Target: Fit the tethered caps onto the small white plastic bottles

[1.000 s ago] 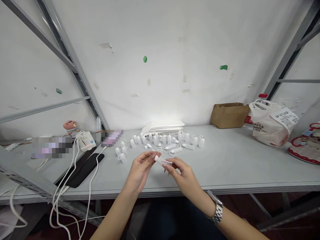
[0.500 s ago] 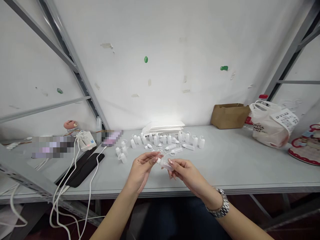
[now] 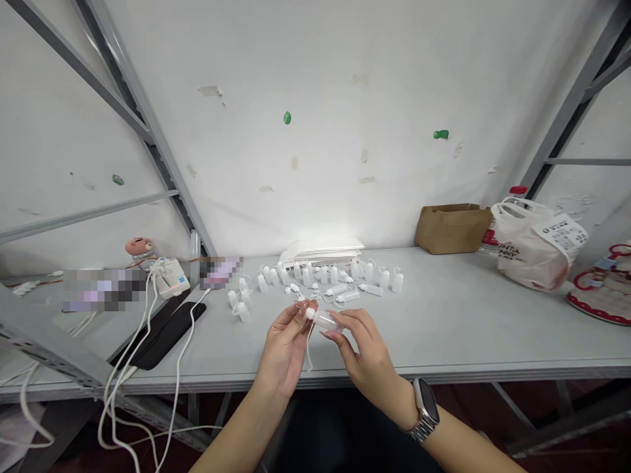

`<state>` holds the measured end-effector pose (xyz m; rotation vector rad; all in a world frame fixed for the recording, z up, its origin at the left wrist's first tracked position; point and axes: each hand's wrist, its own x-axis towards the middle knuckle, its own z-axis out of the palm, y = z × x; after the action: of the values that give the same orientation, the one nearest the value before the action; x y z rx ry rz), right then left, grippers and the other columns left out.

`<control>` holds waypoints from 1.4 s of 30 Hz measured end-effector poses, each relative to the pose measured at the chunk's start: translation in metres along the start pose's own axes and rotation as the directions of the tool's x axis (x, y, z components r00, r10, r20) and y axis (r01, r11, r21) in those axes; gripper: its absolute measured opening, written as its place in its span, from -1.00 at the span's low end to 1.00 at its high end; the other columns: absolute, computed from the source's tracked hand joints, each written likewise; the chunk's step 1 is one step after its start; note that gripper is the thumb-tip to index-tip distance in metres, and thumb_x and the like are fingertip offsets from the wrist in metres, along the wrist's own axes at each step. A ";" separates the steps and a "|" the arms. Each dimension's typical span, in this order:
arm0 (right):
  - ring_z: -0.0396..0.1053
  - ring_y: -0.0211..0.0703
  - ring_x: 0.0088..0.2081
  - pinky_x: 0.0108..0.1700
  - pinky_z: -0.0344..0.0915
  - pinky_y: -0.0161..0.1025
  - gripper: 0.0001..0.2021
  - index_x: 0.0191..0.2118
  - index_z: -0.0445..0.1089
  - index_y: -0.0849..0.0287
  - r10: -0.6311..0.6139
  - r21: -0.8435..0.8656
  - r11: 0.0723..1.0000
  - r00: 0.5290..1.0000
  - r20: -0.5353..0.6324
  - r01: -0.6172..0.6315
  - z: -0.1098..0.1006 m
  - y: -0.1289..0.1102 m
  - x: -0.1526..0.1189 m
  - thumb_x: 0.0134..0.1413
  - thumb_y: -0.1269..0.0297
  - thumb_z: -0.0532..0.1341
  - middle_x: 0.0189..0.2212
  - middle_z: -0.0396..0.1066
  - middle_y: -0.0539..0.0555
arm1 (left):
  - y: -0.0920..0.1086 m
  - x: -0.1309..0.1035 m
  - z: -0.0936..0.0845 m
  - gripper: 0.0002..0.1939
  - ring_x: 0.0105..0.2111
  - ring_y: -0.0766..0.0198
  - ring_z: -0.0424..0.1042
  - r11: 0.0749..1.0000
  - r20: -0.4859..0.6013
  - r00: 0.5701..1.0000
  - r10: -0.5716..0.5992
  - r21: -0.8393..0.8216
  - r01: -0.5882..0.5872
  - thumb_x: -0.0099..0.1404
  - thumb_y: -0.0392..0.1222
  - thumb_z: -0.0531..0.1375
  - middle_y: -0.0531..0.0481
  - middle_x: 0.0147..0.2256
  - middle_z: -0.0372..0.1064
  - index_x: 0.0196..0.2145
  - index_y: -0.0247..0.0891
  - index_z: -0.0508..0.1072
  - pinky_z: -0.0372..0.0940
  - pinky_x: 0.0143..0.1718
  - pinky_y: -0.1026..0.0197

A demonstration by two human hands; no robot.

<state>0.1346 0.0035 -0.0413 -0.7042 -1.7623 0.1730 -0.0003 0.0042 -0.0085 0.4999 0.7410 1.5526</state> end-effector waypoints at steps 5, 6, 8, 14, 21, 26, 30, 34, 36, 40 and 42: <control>0.31 -0.10 -0.27 -0.22 0.29 -0.13 -0.80 -0.11 0.34 0.13 0.145 0.119 0.982 0.989 0.015 -0.146 -0.002 -0.005 0.003 0.15 0.36 0.09 -0.32 0.37 0.13 | 0.000 -0.002 -0.003 -0.86 -0.24 0.31 0.43 0.998 0.046 0.998 0.053 0.038 -0.054 -0.11 -0.23 0.39 0.04 -0.42 0.51 -0.53 -0.26 0.52 0.22 -0.08 0.27; 0.30 -0.13 -0.34 -0.27 0.29 -0.16 -0.83 -0.18 0.37 0.15 0.265 0.192 0.943 0.962 0.062 -0.272 -0.003 -0.006 0.005 0.16 0.27 0.08 -0.40 0.36 0.11 | -0.001 -0.001 -0.004 -0.86 -0.25 0.32 0.43 0.995 0.072 0.995 0.075 0.057 -0.079 -0.11 -0.23 0.39 0.04 -0.42 0.51 -0.54 -0.26 0.52 0.22 -0.08 0.27; 0.22 -0.23 -0.51 -0.37 0.26 -0.21 -0.68 -0.34 0.39 0.19 0.494 0.363 0.745 0.829 0.262 -0.559 -0.005 -0.009 0.013 0.17 0.08 0.03 -0.58 0.27 0.01 | -0.002 0.002 -0.007 -0.87 -0.27 0.31 0.43 0.988 0.122 0.986 0.111 0.093 -0.122 -0.12 -0.22 0.39 0.03 -0.43 0.52 -0.56 -0.25 0.52 0.22 -0.11 0.26; 0.13 -0.36 -0.61 -0.42 0.17 -0.29 -0.57 -0.37 0.37 0.29 0.579 0.569 0.182 0.555 0.597 -0.802 -0.008 -0.012 0.025 0.05 -0.07 0.11 -0.65 0.23 -0.05 | -0.004 0.008 -0.009 -0.90 -0.29 0.28 0.45 0.983 0.134 0.984 0.117 0.127 -0.134 -0.09 -0.25 0.37 0.00 -0.43 0.53 -0.53 -0.26 0.54 0.23 -0.11 0.22; 0.26 -0.33 -0.56 -0.43 0.20 -0.31 -0.63 -0.33 0.31 0.23 0.619 0.549 0.342 0.622 0.479 -0.763 -0.005 -0.010 0.023 -0.14 0.02 0.30 -0.58 0.33 -0.05 | 0.000 0.010 -0.010 -0.87 -0.21 0.25 0.45 0.991 0.086 0.992 0.096 0.089 -0.103 -0.12 -0.23 0.39 0.01 -0.44 0.54 -0.55 -0.26 0.53 0.19 -0.01 0.19; 0.25 -0.30 -0.63 -0.50 0.21 -0.27 -0.47 -0.43 0.34 0.28 0.511 0.457 0.295 0.542 0.667 -0.839 -0.006 -0.007 0.021 0.08 -0.15 -0.03 -0.66 0.31 0.02 | 0.006 0.009 -0.010 -0.84 -0.19 0.22 0.45 0.984 0.106 0.992 0.076 0.153 -0.092 -0.16 -0.21 0.40 0.00 -0.45 0.54 -0.56 -0.26 0.53 0.17 0.00 0.19; 0.34 -0.22 -0.42 -0.28 0.28 -0.21 -0.57 -0.15 0.28 0.18 0.562 0.440 0.554 0.707 0.430 -0.707 -0.002 -0.004 0.017 -0.11 0.02 0.27 -0.47 0.33 -0.03 | 0.007 0.010 -0.010 -0.84 -0.15 0.16 0.43 0.975 0.086 0.993 0.086 0.198 -0.101 -0.13 -0.19 0.39 -0.05 -0.41 0.54 -0.55 -0.28 0.53 0.16 0.01 0.15; 0.29 -0.29 -0.50 -0.37 0.27 -0.26 -0.69 -0.35 0.30 0.19 0.596 0.435 0.549 0.699 0.395 -0.713 -0.003 -0.006 0.018 -0.08 0.05 0.27 -0.51 0.32 -0.04 | 0.006 0.010 -0.010 -0.83 -0.16 0.14 0.44 0.975 0.102 0.993 0.067 0.204 -0.086 -0.16 -0.19 0.40 -0.06 -0.44 0.54 -0.57 -0.28 0.52 0.16 0.00 0.13; 0.23 -0.34 -0.60 -0.48 0.22 -0.30 -0.65 -0.42 0.30 0.22 0.568 0.470 0.449 0.649 0.506 -0.760 -0.005 -0.006 0.021 -0.02 -0.03 0.19 -0.60 0.29 -0.05 | 0.007 0.010 -0.009 -0.81 -0.20 0.16 0.45 0.974 0.115 0.991 0.064 0.207 -0.087 -0.20 -0.19 0.41 -0.03 -0.48 0.53 -0.60 -0.27 0.51 0.16 -0.01 0.13; 0.18 -0.33 -0.67 -0.57 0.17 -0.31 -0.50 -0.43 0.33 0.27 0.499 0.451 0.340 0.565 0.657 -0.825 -0.006 -0.005 0.023 0.11 -0.12 -0.03 -0.70 0.24 -0.04 | 0.010 0.010 -0.009 -0.80 -0.25 0.18 0.46 0.969 0.129 0.991 0.044 0.236 -0.074 -0.21 -0.19 0.42 -0.02 -0.50 0.52 -0.61 -0.28 0.50 0.17 -0.04 0.14; 0.26 -0.29 -0.58 -0.46 0.24 -0.27 -0.58 -0.32 0.34 0.26 0.522 0.451 0.453 0.638 0.565 -0.769 -0.005 -0.004 0.021 0.06 -0.07 0.08 -0.60 0.31 -0.02 | 0.010 0.010 -0.010 -0.81 -0.23 0.17 0.45 0.971 0.120 0.992 0.038 0.231 -0.065 -0.20 -0.20 0.41 -0.03 -0.48 0.52 -0.60 -0.28 0.51 0.16 -0.03 0.14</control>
<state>0.1347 0.0099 -0.0206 -0.8147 -1.4675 1.5085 -0.0151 0.0122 -0.0091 0.7831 0.8331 1.4782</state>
